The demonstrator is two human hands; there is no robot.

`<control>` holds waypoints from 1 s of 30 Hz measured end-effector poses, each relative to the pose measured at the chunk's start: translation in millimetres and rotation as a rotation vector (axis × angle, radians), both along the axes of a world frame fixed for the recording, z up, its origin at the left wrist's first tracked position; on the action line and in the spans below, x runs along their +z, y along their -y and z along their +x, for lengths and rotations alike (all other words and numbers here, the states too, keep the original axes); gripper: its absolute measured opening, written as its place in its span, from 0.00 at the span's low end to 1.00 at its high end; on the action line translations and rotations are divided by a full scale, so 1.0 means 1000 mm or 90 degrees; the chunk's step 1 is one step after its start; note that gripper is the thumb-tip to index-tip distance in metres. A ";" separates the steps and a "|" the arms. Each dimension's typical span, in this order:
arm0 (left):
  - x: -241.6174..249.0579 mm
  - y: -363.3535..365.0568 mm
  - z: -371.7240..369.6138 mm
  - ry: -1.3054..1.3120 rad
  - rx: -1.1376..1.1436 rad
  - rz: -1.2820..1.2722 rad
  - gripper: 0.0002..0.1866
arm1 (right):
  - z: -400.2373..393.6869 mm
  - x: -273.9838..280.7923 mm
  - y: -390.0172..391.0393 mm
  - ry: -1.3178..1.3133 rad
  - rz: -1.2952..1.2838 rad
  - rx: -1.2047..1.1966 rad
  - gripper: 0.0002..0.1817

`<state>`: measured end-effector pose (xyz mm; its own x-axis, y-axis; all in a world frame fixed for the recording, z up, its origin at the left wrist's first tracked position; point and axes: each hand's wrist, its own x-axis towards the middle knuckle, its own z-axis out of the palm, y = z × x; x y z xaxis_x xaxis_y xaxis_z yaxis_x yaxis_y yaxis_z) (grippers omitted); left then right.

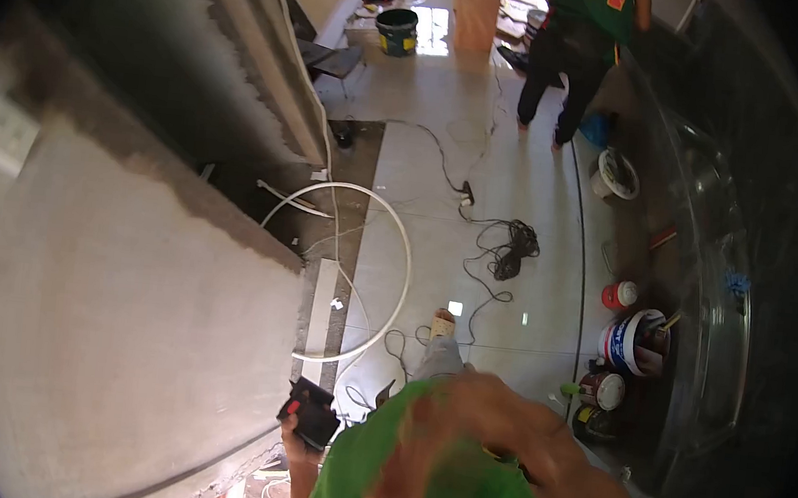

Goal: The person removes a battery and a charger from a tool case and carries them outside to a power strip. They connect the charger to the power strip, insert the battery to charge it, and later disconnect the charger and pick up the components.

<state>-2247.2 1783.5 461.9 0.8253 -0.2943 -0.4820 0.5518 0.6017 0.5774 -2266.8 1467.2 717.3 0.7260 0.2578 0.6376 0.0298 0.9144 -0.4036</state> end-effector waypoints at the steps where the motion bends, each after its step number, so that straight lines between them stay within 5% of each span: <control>1: 0.006 0.029 0.018 0.027 0.003 0.045 0.34 | 0.023 -0.026 0.031 -0.069 -0.065 -0.001 0.36; 3: 0.020 0.088 0.062 0.017 -0.001 -0.020 0.36 | 0.076 -0.090 0.079 -0.225 -0.214 -0.035 0.30; 5: 0.022 0.133 0.102 0.068 -0.034 -0.043 0.38 | 0.107 -0.155 0.107 -0.485 -0.517 -0.241 0.27; 7: 0.040 0.190 0.134 0.129 -0.022 -0.081 0.41 | 0.113 -0.225 0.134 -0.533 -0.623 -0.309 0.22; 9: 0.040 0.228 0.164 0.114 -0.032 -0.110 0.43 | 0.119 -0.242 0.159 -0.629 -0.754 -0.098 0.32; 11: 0.056 0.267 0.191 0.145 -0.111 -0.149 0.44 | 0.134 -0.238 0.171 -0.689 -0.720 -0.030 0.34; 15: 0.047 0.319 0.249 0.103 -0.182 -0.183 0.46 | 0.191 -0.253 0.186 -0.821 -0.406 -0.020 0.32; 17: 0.040 0.339 0.280 0.072 -0.233 -0.161 0.48 | 0.225 -0.263 0.202 -0.894 -0.079 -0.128 0.27; 19: 0.019 0.353 0.322 0.040 -0.283 -0.167 0.49 | 0.262 -0.270 0.228 -0.967 0.049 -0.242 0.20; 24: 0.017 0.432 0.455 -0.023 -0.518 -0.221 0.48 | 0.331 -0.320 0.319 -1.034 0.305 -0.430 0.17; 30: 0.044 0.549 0.626 0.055 -0.737 -0.145 0.52 | 0.409 -0.268 0.405 -0.984 0.480 -0.709 0.18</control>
<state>-1621.5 1234.5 506.0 0.0375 -0.9600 -0.2774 0.8007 -0.1372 0.5832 -1858.3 1062.4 449.3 0.2791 -0.5504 -0.7868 0.6513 0.7106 -0.2661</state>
